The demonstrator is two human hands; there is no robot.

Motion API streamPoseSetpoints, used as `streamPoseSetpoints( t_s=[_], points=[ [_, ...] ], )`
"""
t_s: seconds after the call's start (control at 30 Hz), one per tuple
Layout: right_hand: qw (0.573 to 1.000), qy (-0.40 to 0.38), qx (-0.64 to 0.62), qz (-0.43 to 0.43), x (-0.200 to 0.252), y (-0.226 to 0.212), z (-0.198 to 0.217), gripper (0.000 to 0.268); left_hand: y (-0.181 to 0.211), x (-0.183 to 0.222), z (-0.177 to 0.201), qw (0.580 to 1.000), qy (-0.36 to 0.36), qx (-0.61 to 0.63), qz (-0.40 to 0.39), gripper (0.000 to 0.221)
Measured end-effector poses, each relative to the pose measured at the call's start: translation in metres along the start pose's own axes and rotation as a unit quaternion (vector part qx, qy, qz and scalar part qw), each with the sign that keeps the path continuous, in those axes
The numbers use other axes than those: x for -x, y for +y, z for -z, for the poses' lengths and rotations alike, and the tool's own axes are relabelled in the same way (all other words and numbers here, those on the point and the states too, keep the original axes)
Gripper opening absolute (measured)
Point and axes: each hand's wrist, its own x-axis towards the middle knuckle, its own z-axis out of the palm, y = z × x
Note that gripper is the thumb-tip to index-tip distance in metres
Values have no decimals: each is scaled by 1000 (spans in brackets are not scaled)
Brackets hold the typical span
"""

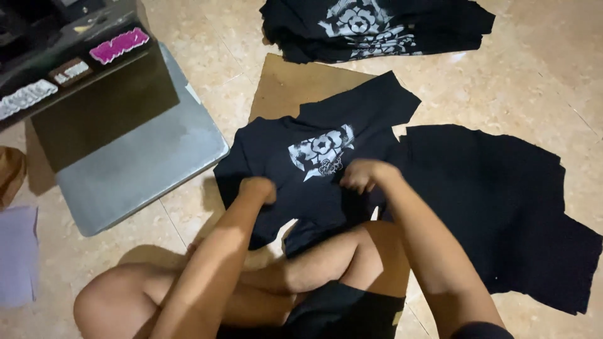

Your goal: The person is sitting on the floor, picking up black fabric pieces with printed designs, smoothing them out, and stacking them neatly.

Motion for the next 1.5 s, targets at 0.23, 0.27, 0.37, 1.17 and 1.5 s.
streamPoseSetpoints(
  t_s=[0.23,0.27,0.37,1.17,1.5],
  points=[
    [853,475,-173,-127,80,48,113,37,67,-3,117,902,363,196,-128,72],
    [851,477,-176,-132,75,63,118,37,70,2,131,902,363,193,-134,72],
    [796,525,-235,-189,67,90,134,31,78,3,163,912,320,186,-175,90],
    [867,495,-36,44,181,-125,184,61,52,4,226,721,558,354,-210,30],
    [861,506,-41,3,394,-88,212,32,-25,171,270,546,719,362,-234,40]
  ],
)
